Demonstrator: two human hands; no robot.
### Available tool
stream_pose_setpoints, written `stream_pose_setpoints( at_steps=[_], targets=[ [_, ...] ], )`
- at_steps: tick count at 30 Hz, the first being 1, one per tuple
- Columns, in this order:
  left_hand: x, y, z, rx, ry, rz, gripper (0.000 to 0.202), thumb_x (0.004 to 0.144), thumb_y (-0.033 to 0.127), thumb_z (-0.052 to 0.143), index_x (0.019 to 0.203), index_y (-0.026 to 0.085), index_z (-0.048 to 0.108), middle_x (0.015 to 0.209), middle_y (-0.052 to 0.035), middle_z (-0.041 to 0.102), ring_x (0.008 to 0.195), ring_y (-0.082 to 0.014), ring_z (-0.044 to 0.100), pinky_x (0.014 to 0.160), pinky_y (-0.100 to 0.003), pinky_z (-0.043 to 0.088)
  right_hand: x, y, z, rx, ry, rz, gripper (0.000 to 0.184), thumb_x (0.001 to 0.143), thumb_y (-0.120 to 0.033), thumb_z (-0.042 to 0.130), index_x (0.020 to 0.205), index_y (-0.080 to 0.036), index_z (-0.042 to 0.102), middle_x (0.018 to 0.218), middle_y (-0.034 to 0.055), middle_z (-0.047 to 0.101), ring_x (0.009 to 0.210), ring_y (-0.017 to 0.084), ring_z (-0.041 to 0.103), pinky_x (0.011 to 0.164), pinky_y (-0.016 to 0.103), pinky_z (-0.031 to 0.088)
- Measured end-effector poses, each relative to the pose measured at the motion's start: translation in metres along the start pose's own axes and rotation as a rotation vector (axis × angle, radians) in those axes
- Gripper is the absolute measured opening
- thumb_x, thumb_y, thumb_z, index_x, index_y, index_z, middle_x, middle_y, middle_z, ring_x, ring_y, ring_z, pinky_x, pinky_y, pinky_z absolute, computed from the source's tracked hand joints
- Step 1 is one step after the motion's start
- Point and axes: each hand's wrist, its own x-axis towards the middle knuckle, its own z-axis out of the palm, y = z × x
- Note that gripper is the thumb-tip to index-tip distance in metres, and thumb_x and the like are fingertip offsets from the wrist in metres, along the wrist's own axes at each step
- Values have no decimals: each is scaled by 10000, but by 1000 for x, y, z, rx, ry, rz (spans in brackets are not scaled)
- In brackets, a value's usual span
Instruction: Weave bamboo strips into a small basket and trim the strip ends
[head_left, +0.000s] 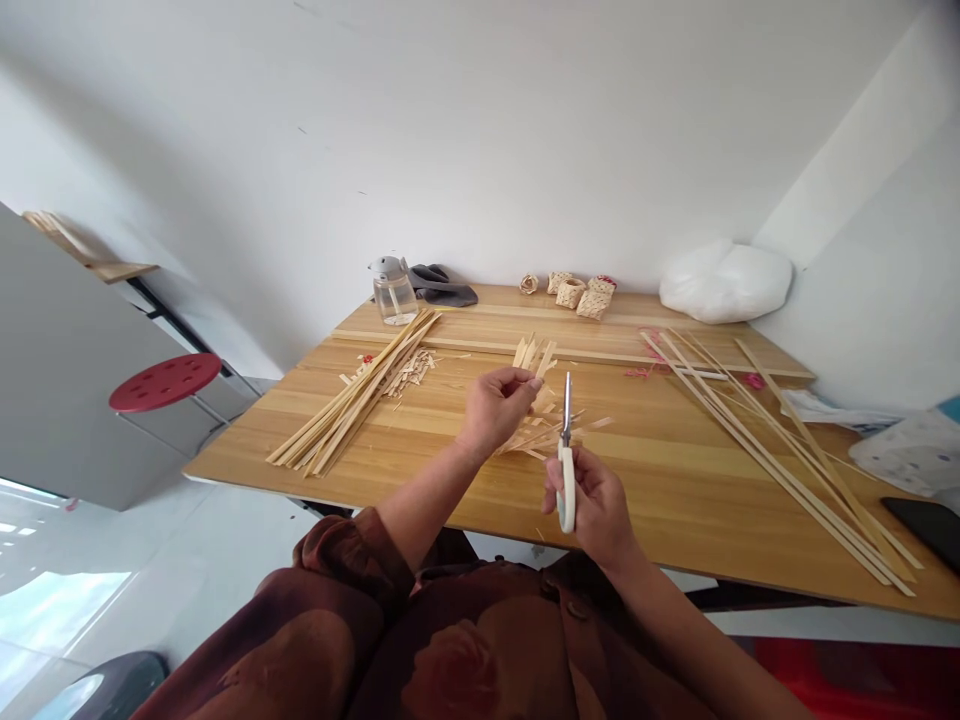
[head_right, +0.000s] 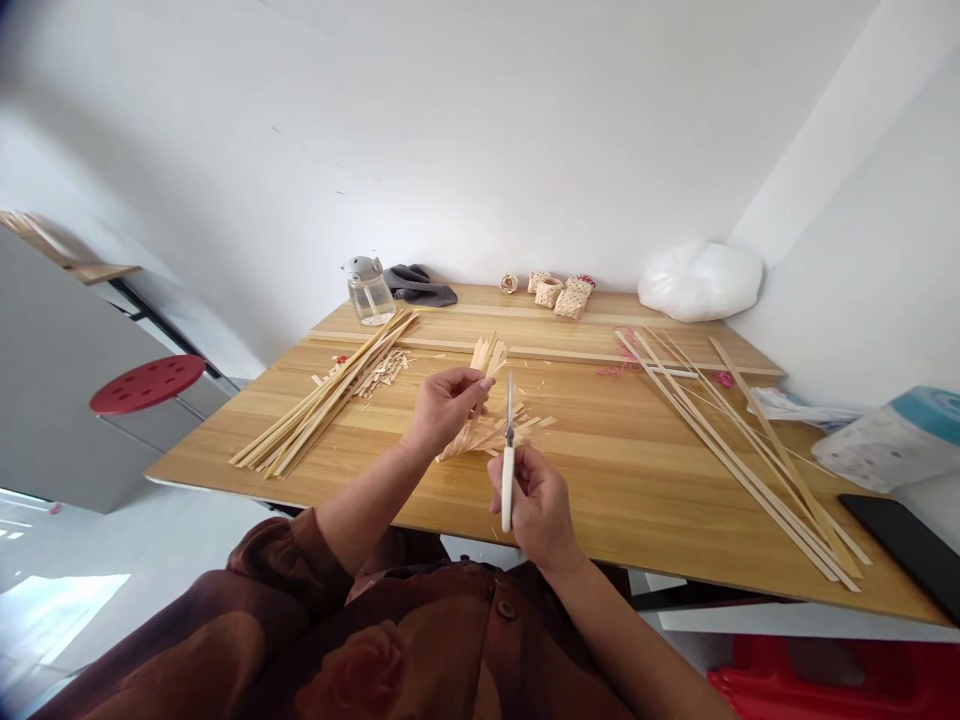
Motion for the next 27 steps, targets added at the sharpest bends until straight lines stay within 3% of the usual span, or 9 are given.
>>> stream_pose_setpoints(
  at_steps=[4,10,16,27],
  targets=[
    [-5,6,-1,-16,6,-37,369,712,480,832,840,139,766,576,25,597,519,-75,492,501,-212,382,19,-6,-5,-66,49,23,416,831,-567,781,746,-211,584,639,-40,561,489,118,569,472,253,446],
    [-6,6,1,-122,-23,-80,386,662,455,865,866,133,801,586,14,624,530,-73,486,539,-226,404,23,-15,-1,-77,42,61,441,776,-595,820,745,-213,601,585,-49,551,471,117,540,454,245,440],
    [-9,6,3,-128,-55,-89,401,657,462,877,883,135,826,647,-6,673,575,-84,513,573,-236,416,27,-13,3,-75,70,109,444,746,-571,853,746,-224,576,544,-54,562,440,120,516,417,238,394],
    [-10,7,6,-167,-80,-104,383,641,482,888,812,145,826,685,-17,686,639,-98,537,623,-244,420,30,3,-1,-157,94,25,426,795,-567,817,789,-232,553,554,-63,527,477,118,474,444,244,352]
  ],
)
